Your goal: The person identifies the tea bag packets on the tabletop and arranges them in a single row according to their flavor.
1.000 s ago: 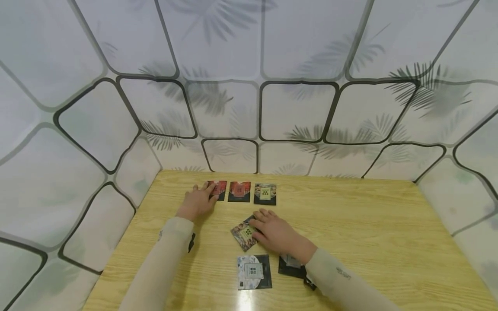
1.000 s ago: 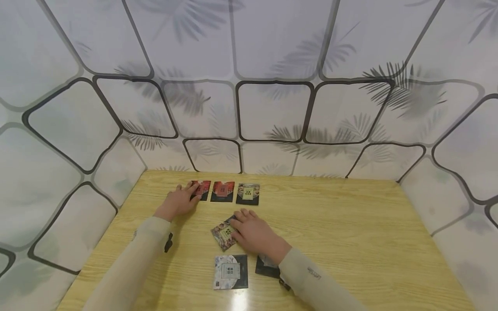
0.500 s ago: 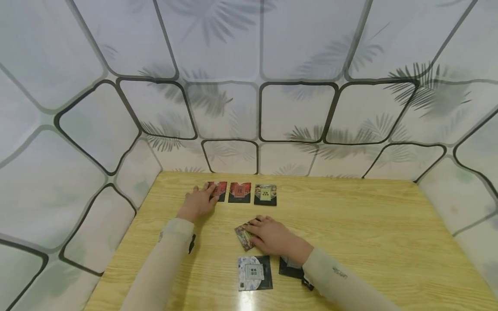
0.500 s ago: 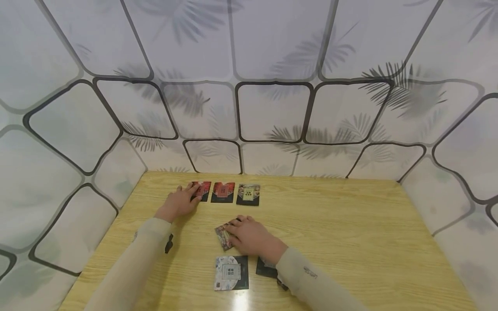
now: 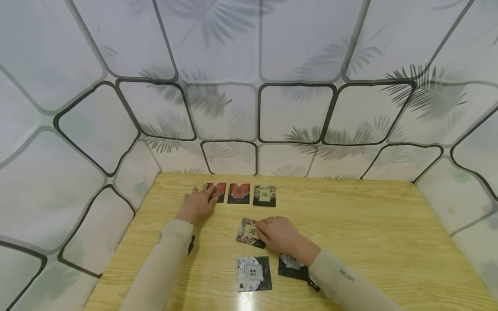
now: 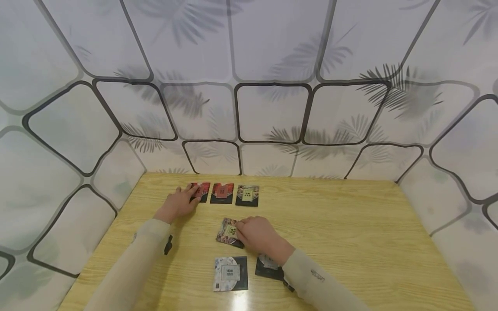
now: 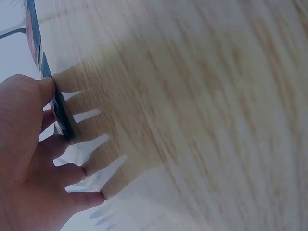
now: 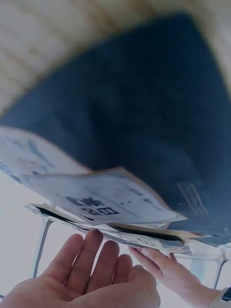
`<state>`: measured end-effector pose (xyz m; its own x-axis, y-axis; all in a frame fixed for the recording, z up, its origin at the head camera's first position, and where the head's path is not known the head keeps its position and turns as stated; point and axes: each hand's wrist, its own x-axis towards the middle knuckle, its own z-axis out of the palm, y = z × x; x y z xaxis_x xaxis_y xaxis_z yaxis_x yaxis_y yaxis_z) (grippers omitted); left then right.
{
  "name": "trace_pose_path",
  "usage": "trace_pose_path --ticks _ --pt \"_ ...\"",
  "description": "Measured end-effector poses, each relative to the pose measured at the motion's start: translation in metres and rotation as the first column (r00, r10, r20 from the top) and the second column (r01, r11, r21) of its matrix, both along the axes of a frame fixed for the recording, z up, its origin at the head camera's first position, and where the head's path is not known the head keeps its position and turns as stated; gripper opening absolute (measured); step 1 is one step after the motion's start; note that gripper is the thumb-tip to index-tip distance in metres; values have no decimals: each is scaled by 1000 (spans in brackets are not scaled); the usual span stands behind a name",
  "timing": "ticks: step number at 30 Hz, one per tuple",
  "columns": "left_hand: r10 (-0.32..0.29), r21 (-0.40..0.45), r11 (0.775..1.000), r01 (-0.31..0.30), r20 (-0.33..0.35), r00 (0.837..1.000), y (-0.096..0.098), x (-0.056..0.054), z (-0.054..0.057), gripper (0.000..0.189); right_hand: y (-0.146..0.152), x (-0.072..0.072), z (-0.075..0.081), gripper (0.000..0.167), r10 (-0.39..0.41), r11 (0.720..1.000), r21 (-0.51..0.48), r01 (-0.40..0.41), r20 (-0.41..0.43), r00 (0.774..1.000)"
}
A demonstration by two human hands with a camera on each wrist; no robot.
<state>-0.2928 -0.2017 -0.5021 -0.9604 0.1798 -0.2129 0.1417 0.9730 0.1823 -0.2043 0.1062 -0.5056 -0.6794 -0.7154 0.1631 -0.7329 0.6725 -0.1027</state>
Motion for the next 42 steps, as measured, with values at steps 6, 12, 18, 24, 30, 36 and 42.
trace_pose_path --ticks 6,12,18,24,30,36,42 --pt "4 -2 1000 -4 9 1000 1 0 2 62 -3 -3 -4 23 56 995 -78 -55 10 998" --pt "6 -1 1000 -6 10 1000 0 0 2 62 -6 -4 -10 39 148 989 -41 -145 69 987" --pt "-2 -2 1000 2 13 1000 0 -1 -1 62 -6 -2 -14 43 156 987 29 -160 96 983" --pt "-12 -12 1000 13 15 1000 0 -2 -1 62 1 1 -11 44 88 994 57 -91 62 994" --pt "-4 -9 1000 5 19 1000 0 -1 0 62 15 2 -13 46 2 998 59 -5 60 998" --pt "-5 -5 1000 5 22 1000 0 0 1 62 32 4 -14 47 -49 998 50 46 55 997" --pt "1 -2 1000 0 20 1000 1 0 1 62 45 7 -13 46 -75 997 22 74 48 996"
